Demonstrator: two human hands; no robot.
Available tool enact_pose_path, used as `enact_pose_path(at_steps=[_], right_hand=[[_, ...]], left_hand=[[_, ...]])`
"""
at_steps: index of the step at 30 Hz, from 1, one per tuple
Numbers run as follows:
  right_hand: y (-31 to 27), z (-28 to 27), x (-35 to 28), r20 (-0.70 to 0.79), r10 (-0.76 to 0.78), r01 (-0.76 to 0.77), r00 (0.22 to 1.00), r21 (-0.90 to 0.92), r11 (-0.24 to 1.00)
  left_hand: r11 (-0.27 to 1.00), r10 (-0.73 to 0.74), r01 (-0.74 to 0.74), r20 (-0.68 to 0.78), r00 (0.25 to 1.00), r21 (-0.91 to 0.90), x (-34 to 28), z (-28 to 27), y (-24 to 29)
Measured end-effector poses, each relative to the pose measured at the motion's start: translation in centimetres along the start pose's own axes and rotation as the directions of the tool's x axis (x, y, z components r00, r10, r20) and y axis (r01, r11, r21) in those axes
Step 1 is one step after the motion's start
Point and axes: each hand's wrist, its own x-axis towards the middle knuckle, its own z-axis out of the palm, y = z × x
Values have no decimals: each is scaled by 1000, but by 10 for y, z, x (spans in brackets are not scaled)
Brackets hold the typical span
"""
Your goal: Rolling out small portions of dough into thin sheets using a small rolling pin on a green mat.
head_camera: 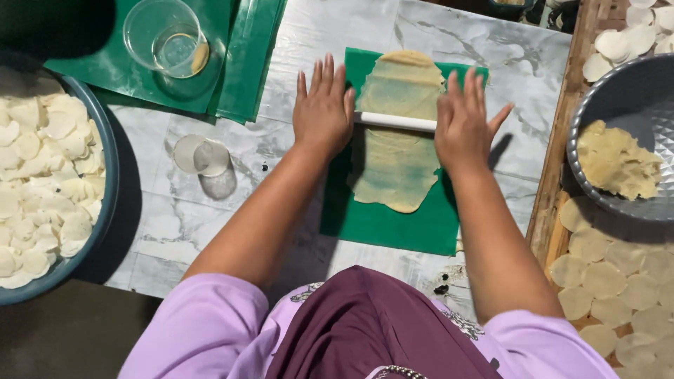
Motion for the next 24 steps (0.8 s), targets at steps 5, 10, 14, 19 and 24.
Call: enact_pose_path(at_steps=[5, 10, 14, 19, 24], right_hand=[[4, 27, 44, 80, 116, -98, 990, -202, 974], [17, 46, 9, 69, -11, 31, 998, -309, 951], [34, 59, -41, -46, -213, 182, 976, -368, 912], [40, 59, -102, -105, -323, 275, 941, -323, 906], [41, 63, -98, -117, -307, 253, 944, -340, 906]], left_hand=[[998, -69, 69, 70, 995, 12, 32, -2, 10], [998, -54, 53, 119, 991, 13, -1, 10, 11], [1000, 10, -10, 31, 999, 27, -47, 12, 12], [999, 41, -40, 119, 992, -13, -103, -8, 14], [999, 41, -37, 103, 994, -33, -97, -1, 11]])
